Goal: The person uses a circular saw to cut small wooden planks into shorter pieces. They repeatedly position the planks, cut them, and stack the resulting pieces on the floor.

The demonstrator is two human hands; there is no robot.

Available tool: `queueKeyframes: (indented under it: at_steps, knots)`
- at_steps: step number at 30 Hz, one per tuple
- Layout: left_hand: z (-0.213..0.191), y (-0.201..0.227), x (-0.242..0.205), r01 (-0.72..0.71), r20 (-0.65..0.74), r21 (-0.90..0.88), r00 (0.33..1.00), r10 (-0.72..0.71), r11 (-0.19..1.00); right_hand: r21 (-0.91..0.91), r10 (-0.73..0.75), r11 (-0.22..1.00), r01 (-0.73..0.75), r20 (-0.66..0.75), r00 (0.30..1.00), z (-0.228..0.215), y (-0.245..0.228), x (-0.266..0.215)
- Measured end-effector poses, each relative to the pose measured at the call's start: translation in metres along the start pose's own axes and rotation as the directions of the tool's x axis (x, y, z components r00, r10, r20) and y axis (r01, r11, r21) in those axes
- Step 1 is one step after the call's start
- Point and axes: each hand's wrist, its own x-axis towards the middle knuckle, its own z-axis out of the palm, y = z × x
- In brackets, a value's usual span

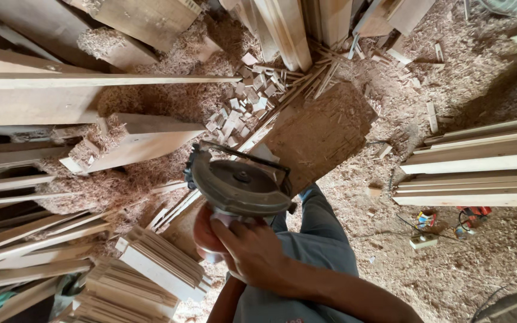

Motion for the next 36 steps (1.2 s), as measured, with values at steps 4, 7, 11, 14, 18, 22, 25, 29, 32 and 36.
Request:
queueKeyframes:
  at_steps: [4,7,11,14,18,22,25,29,32,36]
  knots:
    - [0.012,0.007,0.018,-0.114,-0.041,0.127,0.992,0.12,0.985,-0.006,0.194,0.981,-0.194,0.088,0.977,-0.037,-0.006,-0.032]
    - [0.038,0.006,0.029,-0.305,0.004,0.41,0.943,0.332,0.86,-0.035,0.349,0.937,-0.347,0.135,0.927,-0.071,0.0,-0.053]
    - [0.05,-0.016,0.056,-0.092,-0.246,0.771,0.87,0.428,0.631,-0.144,0.48,0.87,-0.472,0.023,0.877,-0.103,0.012,-0.078]
    - [0.046,-0.026,0.055,-0.035,-0.238,0.799,0.898,0.37,0.601,-0.182,0.564,0.803,-0.567,-0.072,0.822,-0.117,0.019,-0.091]
    - [0.026,-0.015,0.046,0.048,-0.128,0.676,0.99,0.052,0.735,-0.201,0.602,0.754,-0.625,-0.168,0.781,-0.131,0.025,-0.1]
    - [-0.01,-0.001,0.049,0.462,-0.089,0.511,0.867,-0.49,0.725,-0.159,0.574,0.778,-0.607,-0.212,0.791,-0.137,0.026,-0.103]
    - [-0.013,-0.002,0.064,0.36,-0.163,0.66,0.926,-0.341,0.659,-0.139,0.598,0.776,-0.615,-0.146,0.788,-0.137,0.027,-0.103]
    - [-0.014,-0.015,0.074,0.29,-0.055,0.697,0.934,-0.353,0.656,-0.147,0.553,0.815,-0.561,-0.098,0.828,-0.13,0.026,-0.101]
    - [0.001,-0.031,0.066,-0.045,0.135,0.691,0.989,-0.067,0.722,-0.116,0.531,0.838,-0.533,-0.047,0.846,-0.119,0.022,-0.097]
    - [0.03,-0.059,0.046,-0.064,-0.089,0.791,0.972,0.217,0.608,-0.062,0.555,0.832,-0.552,0.045,0.831,-0.098,0.02,-0.094]
